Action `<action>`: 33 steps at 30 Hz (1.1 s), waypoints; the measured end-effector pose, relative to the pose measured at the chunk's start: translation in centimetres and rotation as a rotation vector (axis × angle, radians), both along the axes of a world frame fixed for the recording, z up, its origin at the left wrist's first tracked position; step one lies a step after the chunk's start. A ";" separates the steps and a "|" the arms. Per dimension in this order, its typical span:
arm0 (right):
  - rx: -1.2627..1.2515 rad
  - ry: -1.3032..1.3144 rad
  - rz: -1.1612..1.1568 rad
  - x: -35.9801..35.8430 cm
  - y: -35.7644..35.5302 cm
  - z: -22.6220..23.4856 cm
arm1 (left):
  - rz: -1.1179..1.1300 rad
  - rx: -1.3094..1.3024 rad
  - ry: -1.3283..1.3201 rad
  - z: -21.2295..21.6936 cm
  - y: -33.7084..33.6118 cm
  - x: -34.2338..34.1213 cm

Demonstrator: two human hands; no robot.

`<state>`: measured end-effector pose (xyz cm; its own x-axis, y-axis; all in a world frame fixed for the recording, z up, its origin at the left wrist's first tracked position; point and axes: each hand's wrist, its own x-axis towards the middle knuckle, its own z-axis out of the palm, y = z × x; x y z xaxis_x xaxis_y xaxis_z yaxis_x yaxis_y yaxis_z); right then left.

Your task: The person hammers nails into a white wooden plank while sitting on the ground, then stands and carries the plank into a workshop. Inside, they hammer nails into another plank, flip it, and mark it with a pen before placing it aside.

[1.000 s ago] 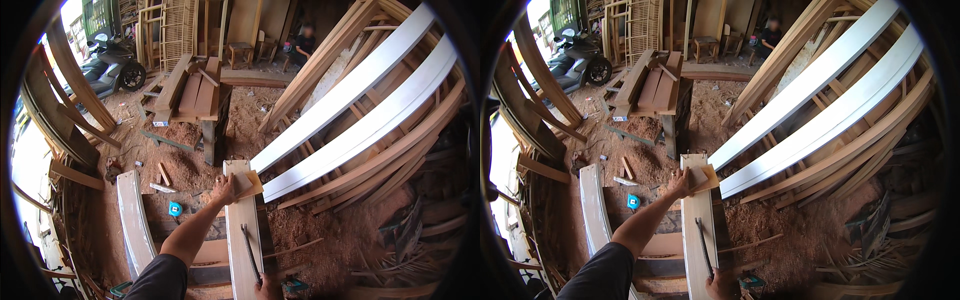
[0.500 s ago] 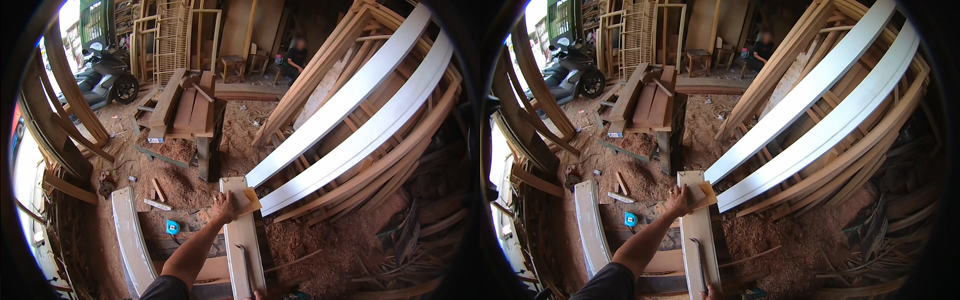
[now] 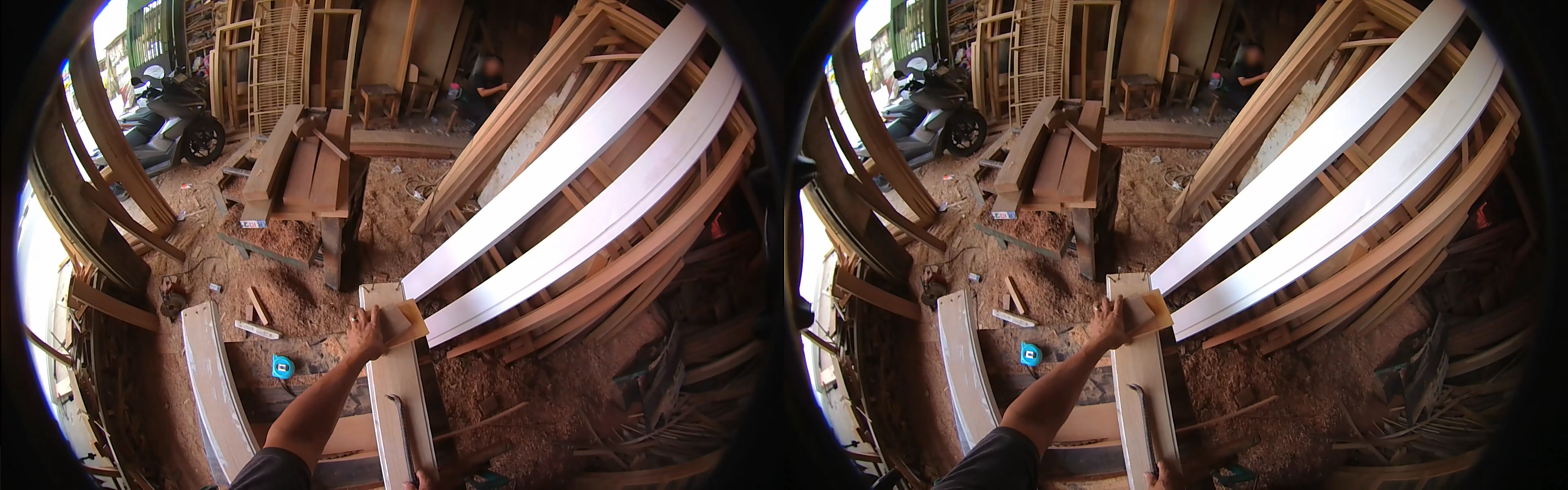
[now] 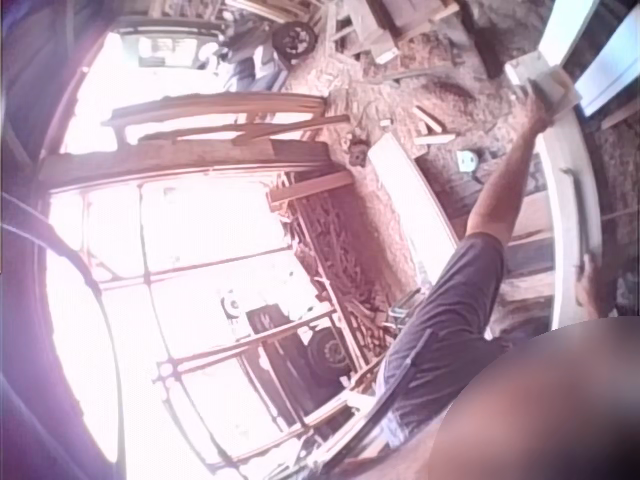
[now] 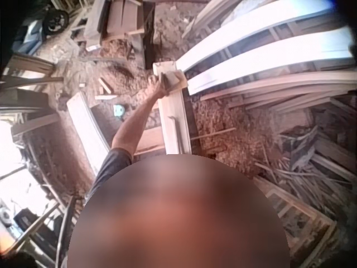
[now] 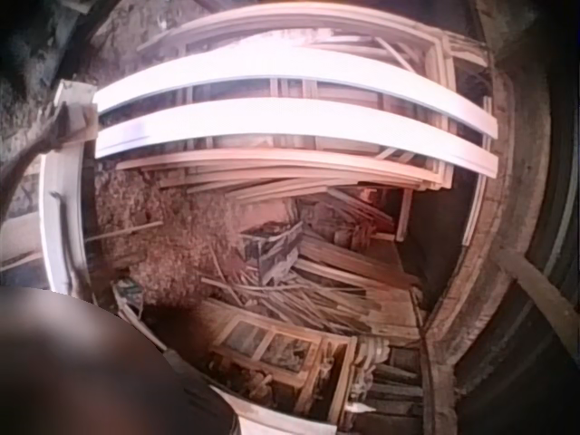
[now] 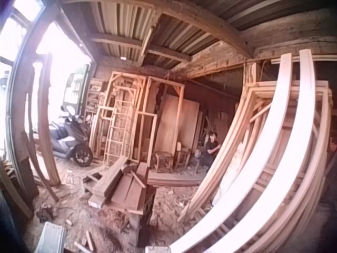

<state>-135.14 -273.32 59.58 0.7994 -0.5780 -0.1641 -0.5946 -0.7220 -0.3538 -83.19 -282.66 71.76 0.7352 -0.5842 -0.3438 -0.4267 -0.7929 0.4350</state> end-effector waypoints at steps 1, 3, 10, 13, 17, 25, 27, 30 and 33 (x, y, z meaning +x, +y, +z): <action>-0.016 0.021 0.008 0.3 -0.1 0.4 | 0.001 0.008 0.010 0.0 0.0 0.0; 0.033 0.047 -0.008 0.9 -0.4 1.5 | -0.006 0.012 0.005 0.0 0.0 0.0; 0.265 0.137 -0.090 3.0 -1.5 6.2 | 0.001 0.036 0.007 0.1 0.0 -0.2; 0.199 -0.020 -0.054 3.4 -1.8 7.4 | 0.011 0.024 0.017 0.3 0.1 -0.2; 0.131 0.095 -0.059 3.2 -2.8 8.3 | 0.006 0.014 0.003 0.4 0.1 -0.1; -0.410 -0.076 0.191 2.1 -1.7 6.0 | 0.015 -0.036 -0.027 0.4 0.4 -0.4; -0.450 -0.044 0.247 1.5 -2.1 5.0 | 0.021 -0.049 -0.013 0.3 0.4 -0.4; -0.423 -0.089 0.234 0.8 -2.7 3.9 | 0.020 -0.056 -0.011 0.1 0.4 -0.4; -0.372 -0.024 0.206 0.9 -2.1 4.3 | 0.027 -0.051 -0.001 -0.1 0.3 -0.3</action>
